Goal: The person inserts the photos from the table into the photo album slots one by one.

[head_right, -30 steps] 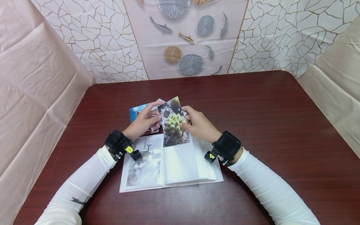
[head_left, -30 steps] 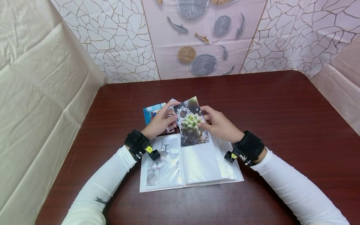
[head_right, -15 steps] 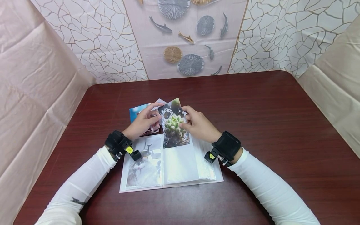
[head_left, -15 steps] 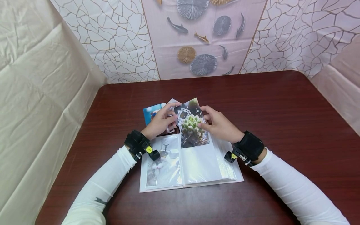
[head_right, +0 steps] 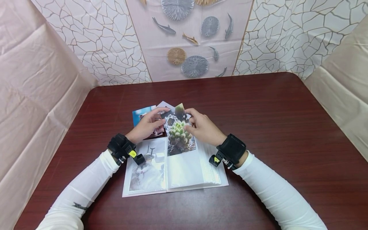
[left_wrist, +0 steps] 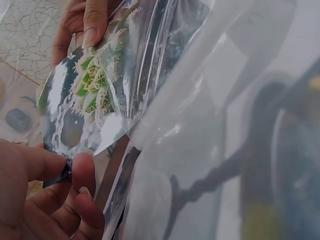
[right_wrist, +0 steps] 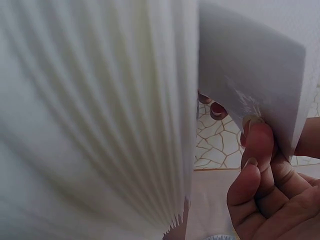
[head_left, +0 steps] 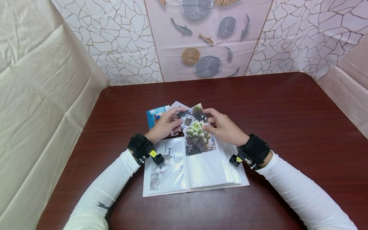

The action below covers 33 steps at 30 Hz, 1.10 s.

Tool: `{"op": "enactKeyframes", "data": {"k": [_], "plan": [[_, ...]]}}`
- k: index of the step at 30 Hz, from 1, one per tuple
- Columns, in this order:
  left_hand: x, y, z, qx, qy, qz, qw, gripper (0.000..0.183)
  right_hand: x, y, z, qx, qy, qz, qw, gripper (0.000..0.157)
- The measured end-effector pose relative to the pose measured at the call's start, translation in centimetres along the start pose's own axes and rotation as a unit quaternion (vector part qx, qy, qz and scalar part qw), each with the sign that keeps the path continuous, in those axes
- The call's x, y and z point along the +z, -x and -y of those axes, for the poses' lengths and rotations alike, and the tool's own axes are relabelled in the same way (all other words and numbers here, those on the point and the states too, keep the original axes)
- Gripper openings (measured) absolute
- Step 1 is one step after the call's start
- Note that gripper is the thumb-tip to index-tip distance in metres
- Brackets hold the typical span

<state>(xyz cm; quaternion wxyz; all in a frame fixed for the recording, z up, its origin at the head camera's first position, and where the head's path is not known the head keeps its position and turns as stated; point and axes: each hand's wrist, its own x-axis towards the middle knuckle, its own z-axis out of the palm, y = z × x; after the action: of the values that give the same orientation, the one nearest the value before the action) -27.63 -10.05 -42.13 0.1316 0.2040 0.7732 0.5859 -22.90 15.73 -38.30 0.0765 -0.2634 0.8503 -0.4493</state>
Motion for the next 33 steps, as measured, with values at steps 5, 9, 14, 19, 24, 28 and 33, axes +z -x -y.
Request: {"op": "enactKeyframes", "data": {"k": [5, 9, 14, 19, 24, 28, 33], "plan": [[0.10, -0.02, -0.03, 0.001, -0.024, 0.002, 0.9997, 0.041, -0.03, 0.02, 0.01, 0.002, -0.005, 0.002, 1.000, 0.056], [0.14, -0.01, -0.07, 0.004, -0.043, 0.002, 0.9991, 0.041, -0.02, 0.02, -0.02, 0.004, -0.004, 0.003, 1.000, 0.056], [0.18, 0.01, -0.04, 0.006, -0.041, 0.011, 0.9991, 0.040, 0.01, 0.01, -0.03, 0.005, -0.003, 0.001, 1.000, 0.056], [0.24, 0.05, -0.08, 0.003, -0.040, 0.020, 0.9990, 0.039, 0.08, 0.00, 0.04, -0.001, 0.002, -0.001, 1.000, 0.058], [0.26, 0.09, -0.16, 0.003, -0.047, 0.026, 0.9985, 0.039, 0.11, 0.00, 0.12, -0.007, 0.003, -0.005, 1.000, 0.067], [0.26, 0.12, -0.05, 0.007, -0.046, 0.032, 0.9984, 0.039, 0.11, 0.01, 0.53, -0.005, 0.004, -0.013, 1.000, 0.075], [0.33, 0.15, -0.19, 0.008, -0.048, 0.038, 0.9981, 0.041, 0.15, -0.07, 0.63, 0.000, 0.004, -0.014, 1.000, 0.076]]}}
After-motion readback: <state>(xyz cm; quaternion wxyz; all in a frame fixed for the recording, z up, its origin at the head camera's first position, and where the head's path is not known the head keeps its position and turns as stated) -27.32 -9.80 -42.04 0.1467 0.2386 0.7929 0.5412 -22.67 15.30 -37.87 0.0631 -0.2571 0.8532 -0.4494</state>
